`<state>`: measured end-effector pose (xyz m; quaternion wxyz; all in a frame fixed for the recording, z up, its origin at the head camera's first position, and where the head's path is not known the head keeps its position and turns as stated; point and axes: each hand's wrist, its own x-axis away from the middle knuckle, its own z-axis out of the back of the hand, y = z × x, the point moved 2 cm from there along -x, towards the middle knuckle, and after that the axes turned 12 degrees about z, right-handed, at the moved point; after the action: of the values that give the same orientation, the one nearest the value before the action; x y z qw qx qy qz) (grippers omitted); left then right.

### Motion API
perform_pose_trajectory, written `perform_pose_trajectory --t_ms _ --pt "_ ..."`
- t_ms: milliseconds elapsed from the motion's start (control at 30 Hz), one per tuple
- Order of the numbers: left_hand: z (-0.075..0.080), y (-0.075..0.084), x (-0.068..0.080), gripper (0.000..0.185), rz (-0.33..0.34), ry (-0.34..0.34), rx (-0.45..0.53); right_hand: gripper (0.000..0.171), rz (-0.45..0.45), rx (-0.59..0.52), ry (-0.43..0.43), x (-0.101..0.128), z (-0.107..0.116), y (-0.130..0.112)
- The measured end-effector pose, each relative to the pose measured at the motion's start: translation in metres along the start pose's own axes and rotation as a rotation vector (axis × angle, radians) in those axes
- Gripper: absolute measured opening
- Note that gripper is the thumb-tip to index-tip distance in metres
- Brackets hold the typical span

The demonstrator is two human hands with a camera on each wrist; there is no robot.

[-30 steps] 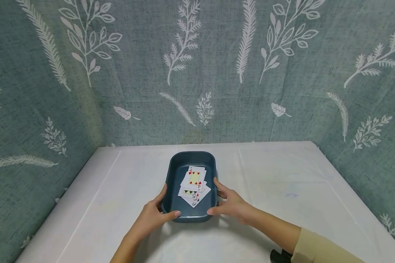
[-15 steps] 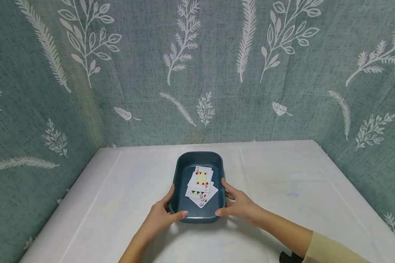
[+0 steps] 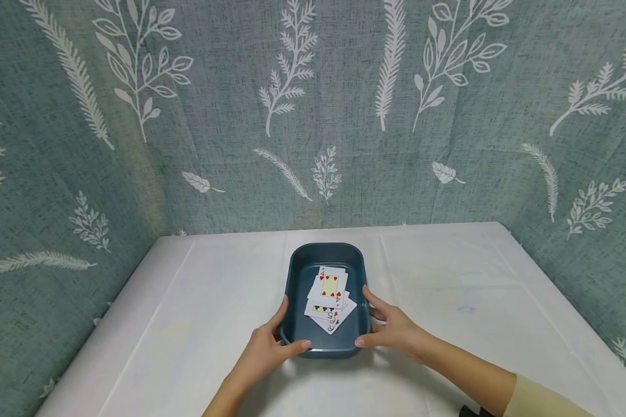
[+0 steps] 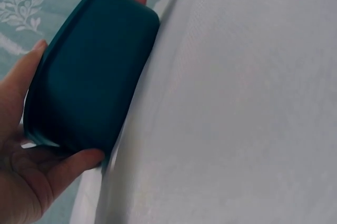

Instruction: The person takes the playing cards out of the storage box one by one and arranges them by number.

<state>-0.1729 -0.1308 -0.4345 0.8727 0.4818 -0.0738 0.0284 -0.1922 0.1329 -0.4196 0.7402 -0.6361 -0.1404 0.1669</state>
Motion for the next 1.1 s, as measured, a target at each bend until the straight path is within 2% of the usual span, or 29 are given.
perform_pose_trajectory --t_ms 300,533,633,833,1100 --pt "-0.009 0.004 0.002 0.102 0.009 0.000 0.015 0.109 -0.030 -0.024 0.006 0.006 0.007 0.000" --pt "-0.013 0.006 0.005 0.099 -0.058 -0.041 0.032 0.109 -0.026 -0.057 -0.012 0.015 0.015 -0.001" --pt "-0.017 0.005 0.007 0.098 -0.063 -0.069 0.046 0.110 -0.024 -0.061 -0.027 0.019 0.019 0.000" --pt "-0.019 0.005 0.008 0.096 -0.027 -0.090 0.094 0.110 -0.014 -0.070 -0.047 0.021 0.022 0.000" --pt "-0.021 0.002 0.006 0.093 0.017 -0.073 0.154 0.111 -0.008 -0.086 -0.044 0.021 0.024 0.000"
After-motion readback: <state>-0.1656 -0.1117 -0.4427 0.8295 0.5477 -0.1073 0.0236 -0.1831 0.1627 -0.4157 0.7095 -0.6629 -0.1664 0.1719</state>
